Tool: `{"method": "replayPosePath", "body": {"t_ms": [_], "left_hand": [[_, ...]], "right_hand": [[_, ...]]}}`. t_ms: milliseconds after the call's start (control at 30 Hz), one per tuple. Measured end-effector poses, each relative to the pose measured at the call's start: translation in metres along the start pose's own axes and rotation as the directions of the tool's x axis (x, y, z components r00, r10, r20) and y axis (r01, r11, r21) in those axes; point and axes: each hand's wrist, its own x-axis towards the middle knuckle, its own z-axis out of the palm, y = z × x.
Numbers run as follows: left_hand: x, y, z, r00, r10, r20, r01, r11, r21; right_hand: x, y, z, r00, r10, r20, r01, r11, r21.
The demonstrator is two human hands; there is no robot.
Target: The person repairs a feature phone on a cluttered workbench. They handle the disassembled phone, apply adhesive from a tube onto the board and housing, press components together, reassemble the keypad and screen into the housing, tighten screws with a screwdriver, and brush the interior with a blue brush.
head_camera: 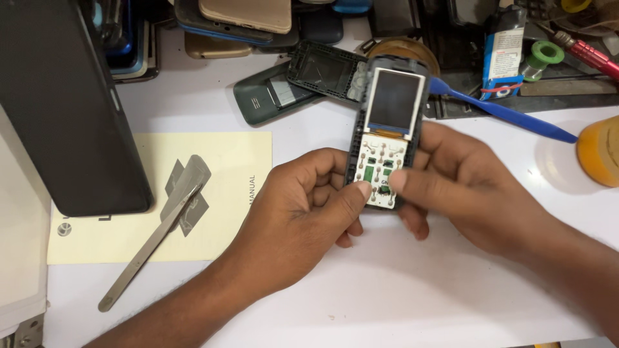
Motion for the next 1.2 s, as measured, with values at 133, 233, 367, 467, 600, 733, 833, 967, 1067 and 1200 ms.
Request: {"method": "replayPosePath", "body": {"t_ms": [133, 233, 367, 467, 600, 733, 833, 967, 1067, 1200], "left_hand": [[0.001, 0.001, -0.002, 1.000, 0.005, -0.001, -0.005, 1.000, -0.009], [0.001, 0.001, -0.002, 1.000, -0.019, -0.008, 0.019, 1.000, 0.021], [0.002, 0.003, -0.002, 1.000, -0.026, -0.002, 0.026, 0.999, 0.045], [0.000, 0.003, -0.001, 0.999, -0.054, -0.005, 0.054, 0.998, 0.034], [0.001, 0.004, -0.002, 0.999, -0.037, -0.003, 0.037, 0.998, 0.040], [0.001, 0.002, -0.003, 1.000, 0.016, -0.019, -0.015, 0.999, 0.045], [0.002, 0.001, -0.006, 0.997, 0.053, -0.050, -0.052, 0.998, 0.019], [0.003, 0.001, -0.011, 0.989, 0.118, -0.089, -0.124, 0.990, -0.066], [0.003, 0.004, -0.010, 0.993, 0.056, -0.102, -0.058, 0.998, -0.012], [0.002, 0.011, -0.007, 0.986, -0.123, -0.116, 0.142, 0.974, 0.174]], "right_hand": [[-0.001, 0.000, 0.002, 0.998, 0.058, 0.032, -0.054, 0.991, -0.120], [-0.001, -0.003, 0.006, 0.997, 0.077, 0.007, -0.075, 0.989, -0.125], [0.000, -0.006, 0.010, 0.993, 0.113, -0.020, -0.115, 0.983, -0.142], [0.002, -0.007, 0.012, 0.988, 0.153, -0.021, -0.154, 0.972, -0.177], [0.002, -0.008, 0.013, 0.991, 0.131, -0.013, -0.131, 0.980, -0.149], [0.001, -0.009, 0.009, 0.987, 0.156, 0.046, -0.153, 0.986, -0.065], [-0.001, -0.007, 0.006, 0.988, 0.122, 0.098, -0.107, 0.984, -0.139], [-0.001, -0.010, 0.004, 0.957, -0.289, 0.009, 0.244, 0.790, -0.562], [0.009, -0.020, -0.003, 0.753, -0.654, 0.066, 0.304, 0.257, -0.917], [0.026, -0.031, -0.010, 0.623, -0.734, 0.269, 0.261, -0.129, -0.957]]}}
